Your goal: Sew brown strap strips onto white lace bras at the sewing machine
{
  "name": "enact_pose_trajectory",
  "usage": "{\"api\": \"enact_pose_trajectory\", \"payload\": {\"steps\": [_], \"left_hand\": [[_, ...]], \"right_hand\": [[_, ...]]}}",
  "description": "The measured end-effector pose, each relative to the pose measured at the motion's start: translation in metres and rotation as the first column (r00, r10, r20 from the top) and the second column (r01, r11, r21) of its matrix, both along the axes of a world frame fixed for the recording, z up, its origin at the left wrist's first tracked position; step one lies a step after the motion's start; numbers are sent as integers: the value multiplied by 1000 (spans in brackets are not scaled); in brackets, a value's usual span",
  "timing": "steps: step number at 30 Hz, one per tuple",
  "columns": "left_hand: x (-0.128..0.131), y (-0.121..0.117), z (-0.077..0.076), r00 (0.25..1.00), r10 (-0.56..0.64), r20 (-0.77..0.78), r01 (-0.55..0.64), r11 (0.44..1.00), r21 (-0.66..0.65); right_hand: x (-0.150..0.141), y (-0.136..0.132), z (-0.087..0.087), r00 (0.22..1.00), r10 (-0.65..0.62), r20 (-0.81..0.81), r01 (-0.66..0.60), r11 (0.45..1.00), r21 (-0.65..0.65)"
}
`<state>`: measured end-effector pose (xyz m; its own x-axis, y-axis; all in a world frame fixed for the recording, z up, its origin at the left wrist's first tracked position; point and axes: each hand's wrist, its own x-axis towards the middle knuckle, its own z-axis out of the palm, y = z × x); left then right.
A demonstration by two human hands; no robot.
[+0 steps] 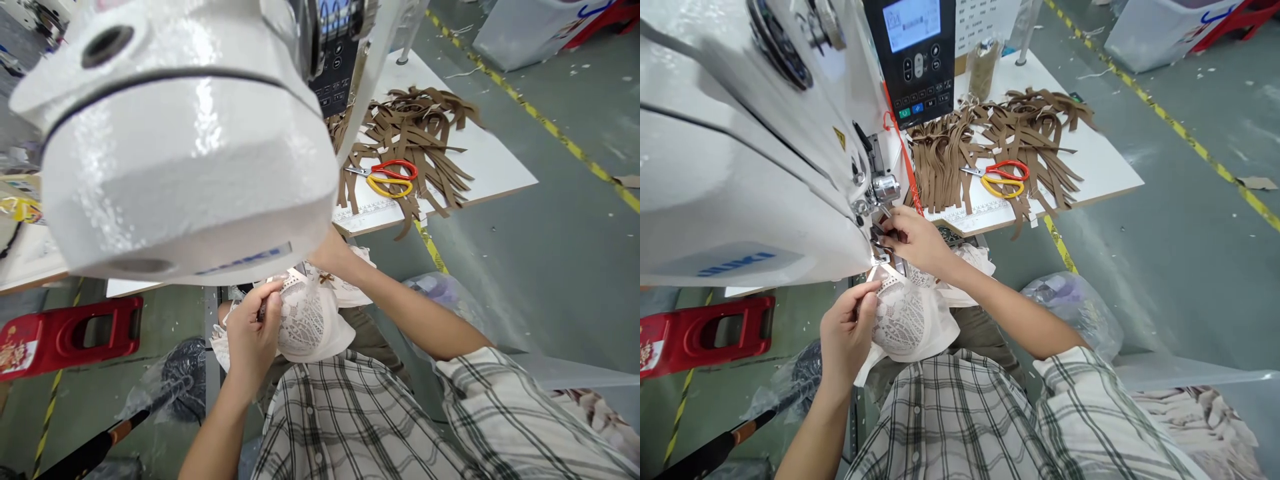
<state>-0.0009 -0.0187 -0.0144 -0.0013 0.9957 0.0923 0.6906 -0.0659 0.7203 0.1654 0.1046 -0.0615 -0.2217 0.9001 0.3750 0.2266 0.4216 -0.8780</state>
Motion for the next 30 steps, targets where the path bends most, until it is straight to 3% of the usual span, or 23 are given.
{"api": "enact_pose_trajectory", "payload": {"steps": [7,12,18,21,30], "left_hand": [[-2,-1,-9,1000,13,-23,-13,1000,-7],[2,-10,-13,993,-91,70,93,996,-14],[11,-19,-18,972,-123,199,143,985,-91],[17,-21,-16,957,-114,267,154,978,-137],[36,-20,0,904,-68,423,174,960,-218]], "right_hand": [[4,-11,11,999,8,-38,-11,997,-78],[20,-32,14,1000,16,-10,-17,989,-149],[33,-57,12,987,-18,-163,-51,911,-410],[37,-67,16,979,-3,-203,-94,878,-470],[39,-93,31,978,57,-201,-149,866,-478]]}}
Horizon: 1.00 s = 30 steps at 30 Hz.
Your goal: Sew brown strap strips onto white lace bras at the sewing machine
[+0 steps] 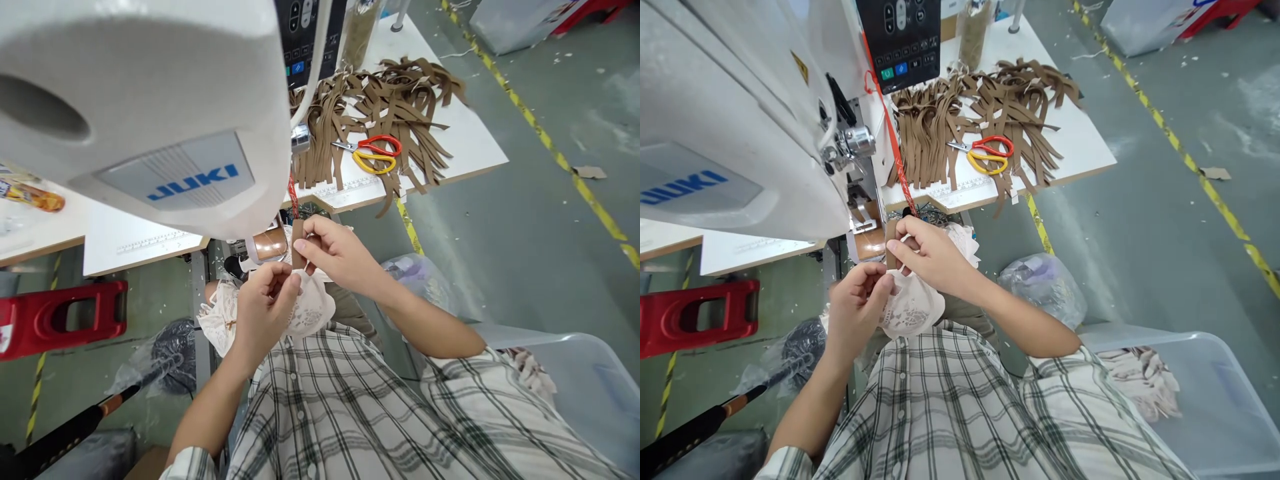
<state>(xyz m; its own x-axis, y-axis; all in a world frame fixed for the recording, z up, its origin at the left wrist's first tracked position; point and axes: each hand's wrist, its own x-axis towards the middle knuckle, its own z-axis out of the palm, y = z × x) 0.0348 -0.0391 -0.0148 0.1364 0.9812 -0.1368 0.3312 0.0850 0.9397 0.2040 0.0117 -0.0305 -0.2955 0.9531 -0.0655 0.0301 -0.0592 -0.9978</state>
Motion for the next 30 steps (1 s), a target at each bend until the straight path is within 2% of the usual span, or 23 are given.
{"api": "enact_pose_trajectory", "payload": {"steps": [6,10,22,26,30], "left_hand": [[1,1,2,994,-3,112,14,995,-95],[2,1,3,981,21,193,0,994,-110],[-3,1,-4,960,-35,277,90,978,-188],[-3,1,-6,971,-16,236,57,984,-166],[-4,0,-10,957,37,287,24,978,-205]], "right_hand": [[1,-6,-1,991,66,-114,-74,995,-67],[-1,-7,-4,983,47,-177,-69,991,-118],[-4,-7,-9,978,57,-202,-84,988,-127],[-5,-7,-13,973,58,-225,-94,984,-151],[-5,-7,-15,975,42,-217,-79,984,-162]]}}
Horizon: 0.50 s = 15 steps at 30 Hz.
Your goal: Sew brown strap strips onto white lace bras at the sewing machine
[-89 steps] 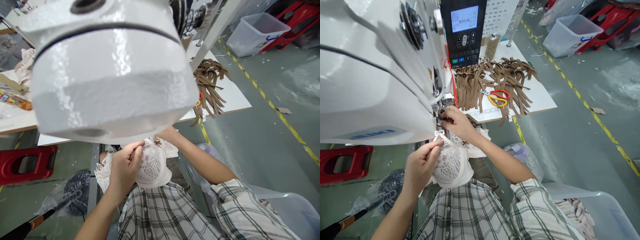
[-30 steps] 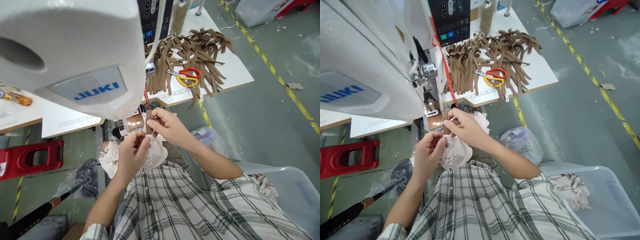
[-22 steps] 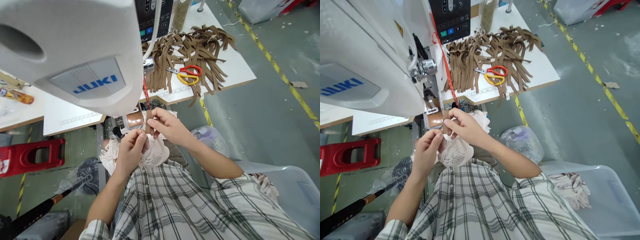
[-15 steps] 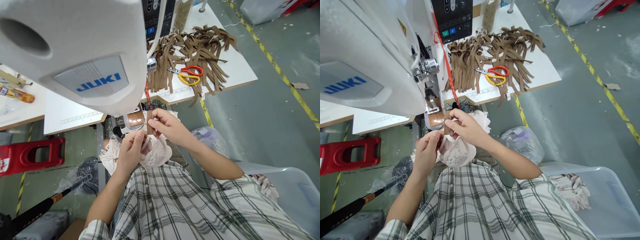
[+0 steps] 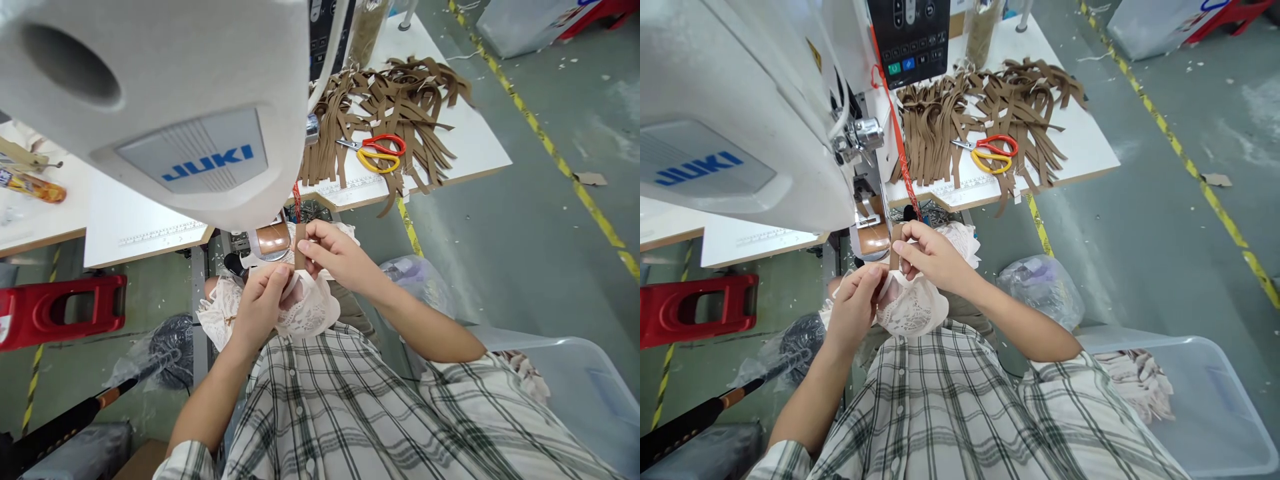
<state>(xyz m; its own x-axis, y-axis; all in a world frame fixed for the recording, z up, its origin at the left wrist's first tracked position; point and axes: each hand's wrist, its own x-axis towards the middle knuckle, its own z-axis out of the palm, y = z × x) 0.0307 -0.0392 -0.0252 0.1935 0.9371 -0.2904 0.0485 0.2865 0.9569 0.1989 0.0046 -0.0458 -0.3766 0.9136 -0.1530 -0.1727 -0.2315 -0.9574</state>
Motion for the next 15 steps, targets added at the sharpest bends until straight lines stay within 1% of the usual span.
{"api": "enact_pose_trajectory", "payload": {"steps": [3,6,9,12,14,15], "left_hand": [[-2,0,-2,999,-1,50,1,1000,-3],[-3,1,-1,995,-47,82,51,998,-39],[-4,2,-1,995,-58,76,63,996,-63],[-4,3,-1,998,-32,45,34,999,-33],[-5,3,-1,999,-27,31,28,1000,-13],[-6,3,0,999,-27,27,27,1000,-4]], "right_hand": [[0,0,-1,1000,-1,-11,1,1000,3],[0,0,-1,1000,-5,-21,5,1000,4],[-1,0,0,1000,-10,-23,10,1000,3],[1,-1,0,1000,-14,-6,15,999,31],[3,-2,-3,1000,15,12,-16,997,72],[4,-3,-5,998,57,16,-58,994,95]]}}
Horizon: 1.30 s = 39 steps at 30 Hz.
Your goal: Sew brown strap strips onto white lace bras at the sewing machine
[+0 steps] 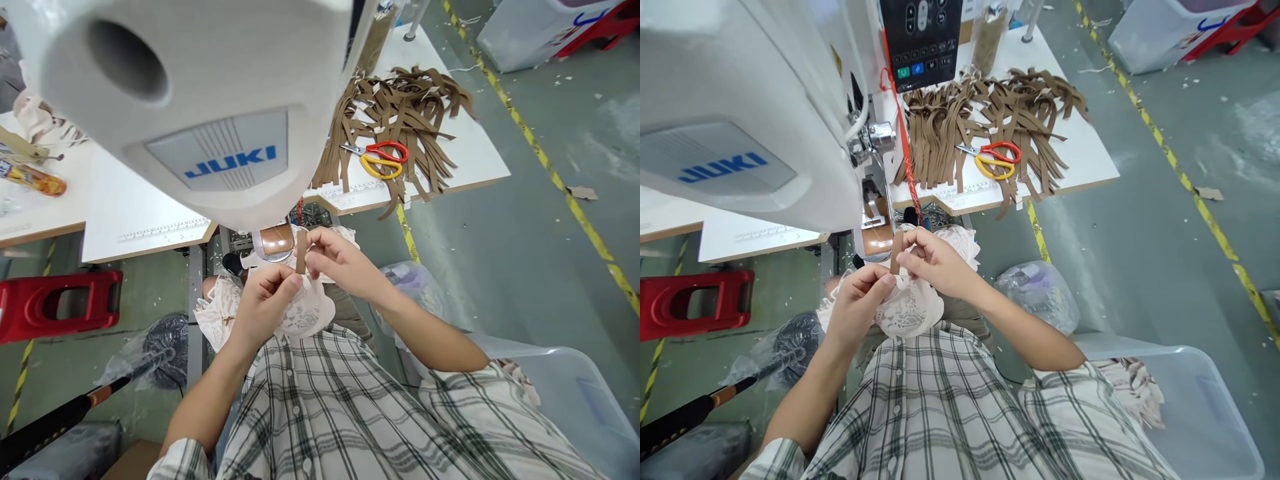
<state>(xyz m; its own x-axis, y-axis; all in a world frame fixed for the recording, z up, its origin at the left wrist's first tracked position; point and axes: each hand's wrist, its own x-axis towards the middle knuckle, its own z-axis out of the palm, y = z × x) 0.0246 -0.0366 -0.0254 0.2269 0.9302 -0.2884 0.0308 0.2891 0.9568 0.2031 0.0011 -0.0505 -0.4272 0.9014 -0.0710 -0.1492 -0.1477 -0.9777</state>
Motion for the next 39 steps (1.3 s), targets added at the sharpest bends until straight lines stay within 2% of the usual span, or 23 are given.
{"api": "enact_pose_trajectory", "payload": {"steps": [3,5,7,10,13,15,18,21,24,26,27,30,34,37,39], "left_hand": [[-1,-1,1,1000,-27,-15,27,999,32],[-1,-1,1,998,-41,-43,43,998,51],[0,-2,1,995,-43,-85,49,997,65],[1,-3,2,990,-40,-137,51,996,79],[0,-3,2,993,-39,-112,47,997,67],[-1,-3,2,994,-79,-80,84,995,55],[-1,-4,2,984,-136,-114,143,988,53],[0,-8,2,958,-239,-158,245,969,18],[-1,-11,0,935,-339,-105,340,940,-13],[-3,-12,-5,957,-279,-78,281,960,9],[-4,-12,-8,971,-226,-77,228,974,14],[-5,-11,-16,990,-105,-99,102,994,-34],[-5,-10,-20,993,-39,-114,35,999,-37],[-2,-10,-19,985,-84,-154,82,996,-20],[0,-9,-19,975,-141,-172,139,990,-24]], "right_hand": [[2,-3,-5,988,155,-19,-155,988,18],[3,-5,-7,983,178,-35,-179,984,-23],[3,-7,-7,989,145,-20,-146,988,-48],[2,-8,-3,996,78,35,-79,997,13],[2,-10,0,997,30,75,-36,997,73],[1,-13,1,998,20,58,-23,998,50],[0,-17,1,998,4,-62,-11,994,-106],[-1,-18,-2,969,-32,-245,-54,939,-339],[5,-13,-11,910,-212,-356,7,867,-499],[14,-7,-23,885,-346,-311,136,832,-538],[20,-5,-31,892,-368,-262,182,823,-538],[41,0,-53,943,-304,-137,189,826,-531],[55,-6,-62,970,-165,-181,54,864,-500],[43,-15,-57,964,68,-259,-180,881,-438],[28,-21,-53,943,152,-295,-268,873,-407]]}}
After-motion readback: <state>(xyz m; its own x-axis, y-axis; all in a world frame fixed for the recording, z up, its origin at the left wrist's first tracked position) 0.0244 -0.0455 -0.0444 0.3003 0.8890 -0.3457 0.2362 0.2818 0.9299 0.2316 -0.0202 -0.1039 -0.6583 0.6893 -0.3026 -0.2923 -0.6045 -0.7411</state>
